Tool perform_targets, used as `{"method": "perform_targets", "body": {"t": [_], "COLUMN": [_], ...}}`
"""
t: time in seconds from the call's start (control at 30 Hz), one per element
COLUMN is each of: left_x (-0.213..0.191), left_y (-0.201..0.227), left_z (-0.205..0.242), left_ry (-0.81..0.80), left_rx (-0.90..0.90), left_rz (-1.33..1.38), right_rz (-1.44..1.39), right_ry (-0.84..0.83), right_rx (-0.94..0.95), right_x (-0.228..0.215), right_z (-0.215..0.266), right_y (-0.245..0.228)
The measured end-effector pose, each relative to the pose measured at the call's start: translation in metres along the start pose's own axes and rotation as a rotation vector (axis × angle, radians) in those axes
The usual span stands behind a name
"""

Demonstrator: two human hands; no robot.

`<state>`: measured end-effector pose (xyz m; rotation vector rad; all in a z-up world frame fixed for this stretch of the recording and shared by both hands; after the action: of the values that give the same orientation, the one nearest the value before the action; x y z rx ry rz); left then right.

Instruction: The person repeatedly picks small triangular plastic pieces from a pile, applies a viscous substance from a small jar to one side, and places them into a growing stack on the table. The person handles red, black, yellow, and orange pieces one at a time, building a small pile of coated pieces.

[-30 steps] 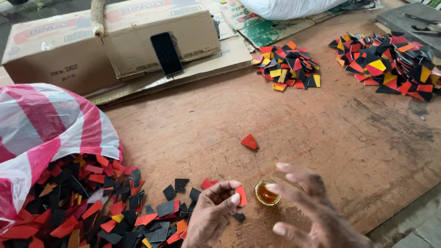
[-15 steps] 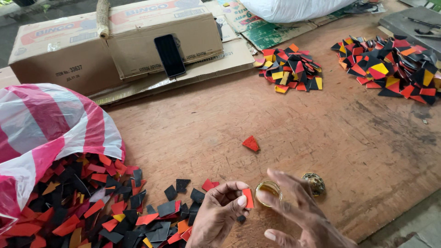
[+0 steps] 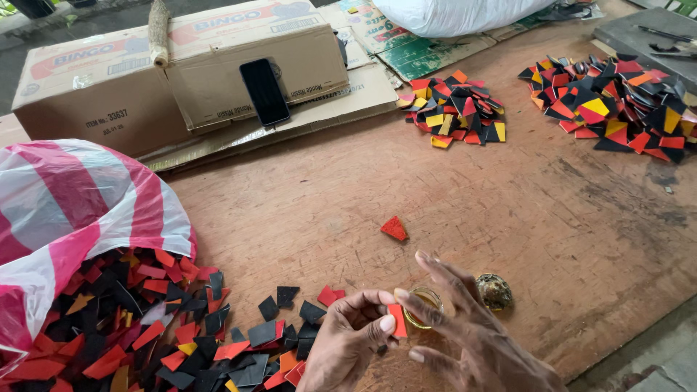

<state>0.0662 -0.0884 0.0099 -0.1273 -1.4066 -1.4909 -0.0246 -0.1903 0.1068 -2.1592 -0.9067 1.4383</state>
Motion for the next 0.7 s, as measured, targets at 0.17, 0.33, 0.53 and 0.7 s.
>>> {"method": "perform_targets", "body": {"t": [0.17, 0.33, 0.53, 0.7], "left_x": [-0.032, -0.025, -0.002, -0.001], "left_y": [0.034, 0.065, 0.065, 0.052], "left_z": [-0.022, -0.059, -0.097, -0.115], "left_ry": [0.212, 0.441, 0.387, 0.326], "left_rx": [0.324, 0.694, 0.922, 0.873], "left_rz": [-0.230, -0.950, -1.169, -1.223], "right_rz": [0.021, 0.124, 0.127, 0.114], "right_ry": [0.061, 0.187, 0.219, 0.219], "right_rx": [0.219, 0.196, 0.195, 0.212], "right_x": [-0.018, -0.050, -0.068, -0.073], "right_z": [0.007, 0.012, 0.026, 0.037], "right_y": [0.030, 0.037, 0.043, 0.052]}}
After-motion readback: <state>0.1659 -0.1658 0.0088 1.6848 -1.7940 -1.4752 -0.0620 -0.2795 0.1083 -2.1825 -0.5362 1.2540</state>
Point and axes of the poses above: each hand's wrist, its own z-axis away from the middle knuckle, its own x-axis out of the palm, y = z × x, the point moved 10 cm from there along -z, towards the middle knuckle, and after that the axes turned 3 degrees about -z, right-handed, at the moved point
